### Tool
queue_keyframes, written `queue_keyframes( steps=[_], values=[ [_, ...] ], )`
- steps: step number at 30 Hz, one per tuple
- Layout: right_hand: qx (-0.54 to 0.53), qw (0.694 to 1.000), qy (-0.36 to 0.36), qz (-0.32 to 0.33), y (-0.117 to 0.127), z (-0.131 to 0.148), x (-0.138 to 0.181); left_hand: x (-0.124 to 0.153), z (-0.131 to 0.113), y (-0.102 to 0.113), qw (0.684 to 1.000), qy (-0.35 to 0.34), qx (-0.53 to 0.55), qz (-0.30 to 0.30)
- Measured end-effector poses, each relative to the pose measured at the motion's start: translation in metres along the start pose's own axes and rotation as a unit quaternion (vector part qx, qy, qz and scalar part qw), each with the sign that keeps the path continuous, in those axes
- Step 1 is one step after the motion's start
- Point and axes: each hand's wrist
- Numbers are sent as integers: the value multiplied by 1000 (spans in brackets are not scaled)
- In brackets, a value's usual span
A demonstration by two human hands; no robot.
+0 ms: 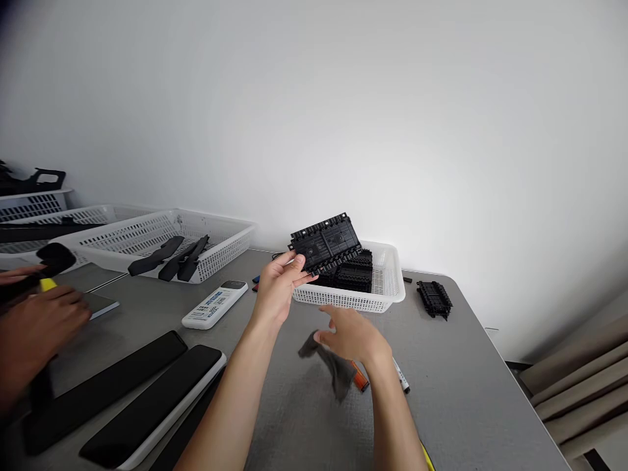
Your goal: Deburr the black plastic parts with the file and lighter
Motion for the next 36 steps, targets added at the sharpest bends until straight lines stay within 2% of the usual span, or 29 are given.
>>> queue_keyframes(
  steps=[2, 4, 6, 8, 11, 14, 18, 21, 25, 30, 33, 36],
  values=[
    [-64, 997, -18, -49, 1, -5, -4, 0, 0, 0, 1000, 4, -1, 9],
    [-191, 973, -21, -126, 6, -7, -9, 0, 1, 0, 1000, 10, -3, 22],
    [-343, 920, 5, -190, 11, -7, -14, 1, 1, 0, 999, 16, -12, 38],
    [-457, 859, 48, -224, 14, -5, -19, 2, 1, -1, 998, 24, -29, 54],
    [-533, 799, 90, -262, 16, -3, -23, 4, -2, -2, 995, 42, -49, 77],
    [-551, 775, 86, -297, 18, -6, -24, 4, -6, -4, 998, 34, -27, 50],
    [-522, 775, 64, -351, 22, -13, -23, 1, -9, -1, 996, -39, 58, -62],
    [-496, 779, 53, -380, 24, -14, -21, -1, -10, 1, 993, -47, 56, -94],
    [-459, 796, 54, -391, 25, -11, -17, 1, -11, -1, 996, -8, 6, -83],
    [-431, 814, 62, -383, 26, -8, -13, 4, -8, -4, 996, -27, -61, -57],
    [-412, 823, 67, -384, 27, -5, -11, 4, -6, -2, 995, -27, -99, -14],
    [-399, 828, 73, -388, 27, -4, -10, 6, -5, -1, 990, -18, -126, 68]
  ],
)
Point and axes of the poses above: each hand's wrist, its own x-axis away from the middle knuckle, its own y-axis out of the back of the hand, z = x × y, and after that the axes turned 3 degrees about x, right-handed
